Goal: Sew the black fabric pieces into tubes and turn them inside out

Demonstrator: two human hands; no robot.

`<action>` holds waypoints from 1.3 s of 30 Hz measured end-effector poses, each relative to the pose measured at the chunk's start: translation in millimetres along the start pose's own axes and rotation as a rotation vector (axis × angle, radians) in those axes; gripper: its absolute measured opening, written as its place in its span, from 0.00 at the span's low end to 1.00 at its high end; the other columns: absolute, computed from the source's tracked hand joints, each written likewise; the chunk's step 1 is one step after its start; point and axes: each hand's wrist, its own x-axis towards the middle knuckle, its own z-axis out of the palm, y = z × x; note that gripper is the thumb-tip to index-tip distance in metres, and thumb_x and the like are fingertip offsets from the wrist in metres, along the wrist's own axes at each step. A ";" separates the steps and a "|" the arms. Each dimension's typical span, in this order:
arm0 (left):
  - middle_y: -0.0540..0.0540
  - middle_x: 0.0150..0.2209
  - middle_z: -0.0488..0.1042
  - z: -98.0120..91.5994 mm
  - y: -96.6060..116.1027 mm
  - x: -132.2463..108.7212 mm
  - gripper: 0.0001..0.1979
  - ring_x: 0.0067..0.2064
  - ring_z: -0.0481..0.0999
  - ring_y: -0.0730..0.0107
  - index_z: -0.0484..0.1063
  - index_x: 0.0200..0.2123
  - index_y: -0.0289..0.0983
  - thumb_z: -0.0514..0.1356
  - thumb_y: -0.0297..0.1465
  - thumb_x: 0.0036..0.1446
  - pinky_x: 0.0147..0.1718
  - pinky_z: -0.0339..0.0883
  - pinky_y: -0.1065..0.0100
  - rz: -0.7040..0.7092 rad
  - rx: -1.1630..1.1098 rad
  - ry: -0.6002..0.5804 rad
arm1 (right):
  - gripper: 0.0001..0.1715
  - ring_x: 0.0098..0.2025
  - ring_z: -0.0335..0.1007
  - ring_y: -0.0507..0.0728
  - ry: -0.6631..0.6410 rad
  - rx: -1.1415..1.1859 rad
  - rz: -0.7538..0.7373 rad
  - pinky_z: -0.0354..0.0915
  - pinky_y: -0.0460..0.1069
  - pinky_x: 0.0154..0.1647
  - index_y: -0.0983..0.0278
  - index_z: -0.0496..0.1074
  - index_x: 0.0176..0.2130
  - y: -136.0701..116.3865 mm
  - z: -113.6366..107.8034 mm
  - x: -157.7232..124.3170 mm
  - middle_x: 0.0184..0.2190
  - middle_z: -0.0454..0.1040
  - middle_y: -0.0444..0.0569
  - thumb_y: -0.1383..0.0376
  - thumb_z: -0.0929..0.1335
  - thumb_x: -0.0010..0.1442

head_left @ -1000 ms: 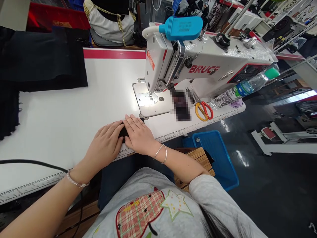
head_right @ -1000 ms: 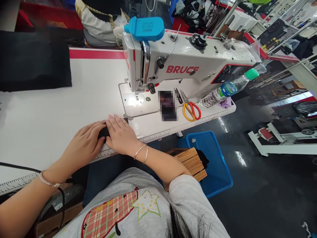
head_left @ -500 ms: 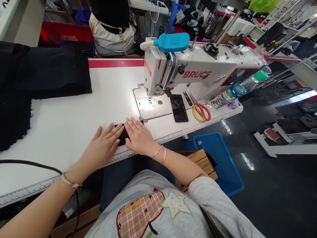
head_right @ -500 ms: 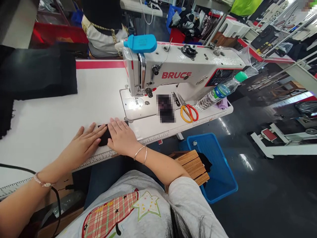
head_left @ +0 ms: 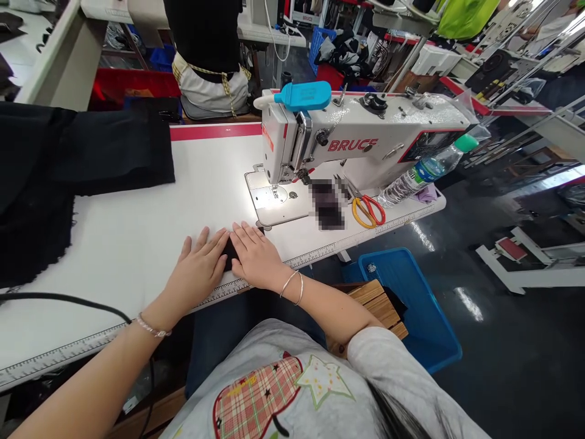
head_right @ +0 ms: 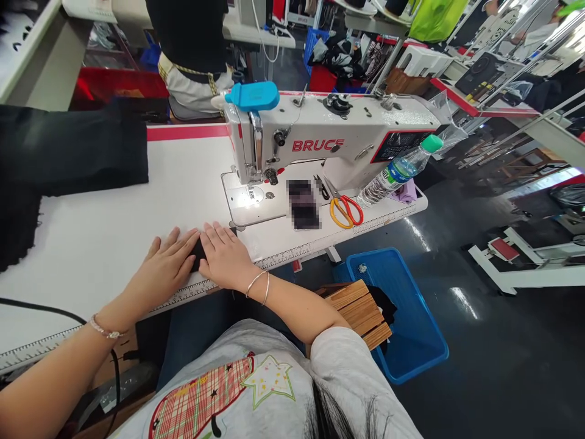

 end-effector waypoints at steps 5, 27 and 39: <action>0.45 0.69 0.53 -2.7 1.6 -0.8 0.30 0.70 0.46 0.45 0.50 0.68 0.32 0.37 0.36 0.67 0.64 0.46 0.39 0.014 0.031 0.006 | 0.34 0.69 0.47 0.67 -0.011 0.000 0.006 0.46 0.60 0.70 0.80 0.58 0.63 0.3 -0.1 0.5 0.66 0.57 0.64 0.62 0.61 0.64; 0.36 0.65 0.60 8.1 -14.3 -6.0 0.27 0.68 0.56 0.54 0.58 0.65 0.31 0.44 0.37 0.68 0.65 0.55 0.49 0.346 -0.051 0.108 | 0.35 0.70 0.44 0.67 -0.071 -0.031 0.001 0.45 0.61 0.70 0.78 0.56 0.64 2.1 -3.0 -0.8 0.68 0.53 0.62 0.59 0.60 0.66; 0.38 0.45 0.74 -11.9 8.1 7.0 0.14 0.48 0.72 0.59 0.74 0.41 0.32 0.48 0.29 0.64 0.50 0.69 0.57 0.326 -0.199 0.160 | 0.34 0.71 0.43 0.68 -0.075 -0.009 -0.007 0.45 0.63 0.70 0.78 0.57 0.63 2.6 -1.5 -0.5 0.67 0.54 0.64 0.57 0.59 0.67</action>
